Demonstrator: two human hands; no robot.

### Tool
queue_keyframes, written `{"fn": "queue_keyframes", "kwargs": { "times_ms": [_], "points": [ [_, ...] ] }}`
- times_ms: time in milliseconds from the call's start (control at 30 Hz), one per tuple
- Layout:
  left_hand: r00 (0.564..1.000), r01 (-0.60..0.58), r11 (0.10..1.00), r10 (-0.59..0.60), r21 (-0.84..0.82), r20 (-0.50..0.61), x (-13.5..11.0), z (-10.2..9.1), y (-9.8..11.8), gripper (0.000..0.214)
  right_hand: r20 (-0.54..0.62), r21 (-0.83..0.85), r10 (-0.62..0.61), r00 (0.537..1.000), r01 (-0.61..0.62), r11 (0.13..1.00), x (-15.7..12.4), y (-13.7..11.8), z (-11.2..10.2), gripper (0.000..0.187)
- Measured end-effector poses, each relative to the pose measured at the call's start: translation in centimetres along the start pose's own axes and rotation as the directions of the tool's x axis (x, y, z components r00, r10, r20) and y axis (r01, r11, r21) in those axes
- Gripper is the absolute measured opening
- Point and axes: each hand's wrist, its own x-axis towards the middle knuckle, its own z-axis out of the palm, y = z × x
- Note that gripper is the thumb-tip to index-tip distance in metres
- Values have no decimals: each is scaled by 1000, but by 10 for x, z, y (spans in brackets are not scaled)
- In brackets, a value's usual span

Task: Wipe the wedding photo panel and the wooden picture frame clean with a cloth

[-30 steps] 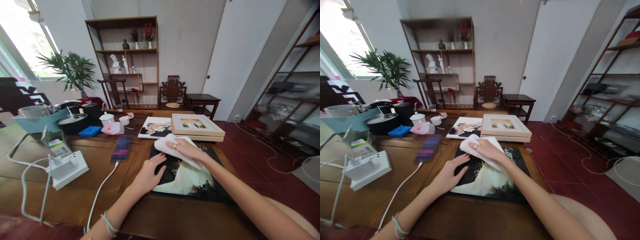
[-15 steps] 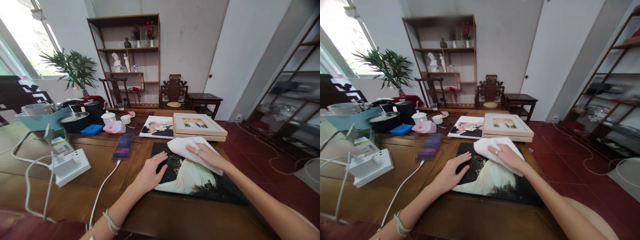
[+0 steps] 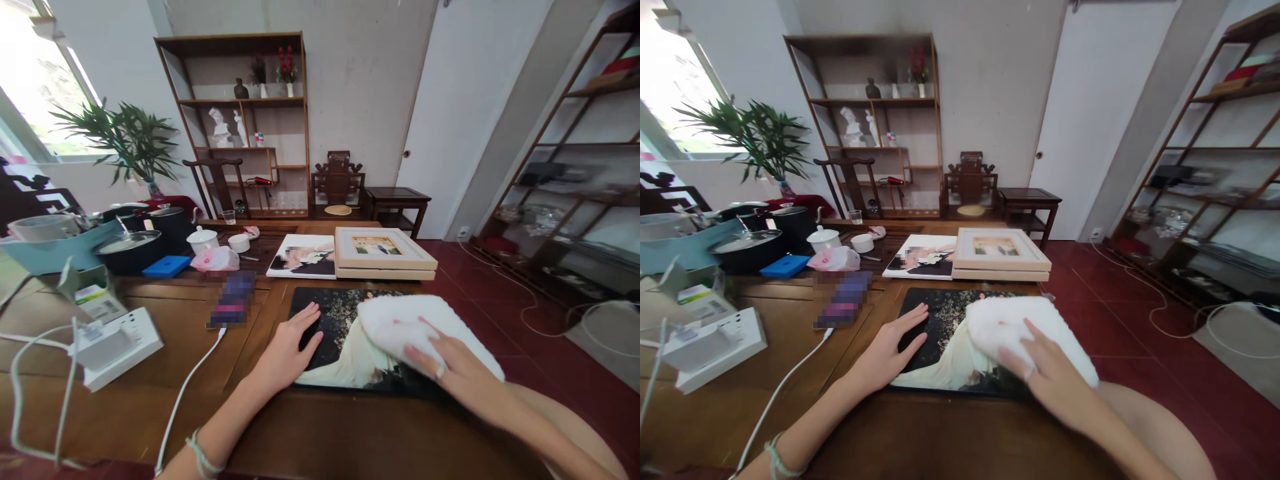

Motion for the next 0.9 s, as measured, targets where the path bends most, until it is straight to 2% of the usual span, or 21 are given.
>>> {"fn": "queue_keyframes", "kwargs": {
  "times_ms": [67,133,167,233,300,400,533,633,700,767,900],
  "points": [
    [1000,1,1000,-1,4,-5,1,1,-1,37,66,-16,-70,995,71,997,-28,-17,2,41],
    [1000,3,1000,-3,1,-8,2,2,-1,36,190,28,-246,951,245,969,-46,-29,-1,30],
    [1000,4,1000,-4,-2,-10,2,2,-1,36,235,48,-282,930,279,959,-50,-33,-4,28],
    [1000,2,1000,-2,-7,-15,2,2,-1,35,298,60,-243,923,236,970,-46,-32,-12,29],
    [1000,-3,1000,3,-11,-24,2,2,-1,35,314,59,-135,940,123,991,-31,-23,-18,39],
    [1000,-1,1000,1,-5,-24,1,2,-1,35,264,97,-67,962,43,994,6,-5,-24,47],
    [1000,10,1000,-10,-3,-12,1,1,0,36,97,154,-134,986,118,981,57,12,-24,47],
    [1000,16,1000,-16,-10,-8,2,0,1,37,7,123,-127,992,125,984,80,16,-19,51],
    [1000,19,1000,-19,-20,-13,2,0,1,36,-20,69,-99,995,100,993,82,14,-14,50],
    [1000,16,999,-17,-33,-22,2,0,1,36,-29,12,-100,995,101,995,71,8,-6,47],
    [999,0,1000,-1,-26,-37,2,0,1,35,29,-70,-170,985,171,983,15,-12,10,40]
  ]
}}
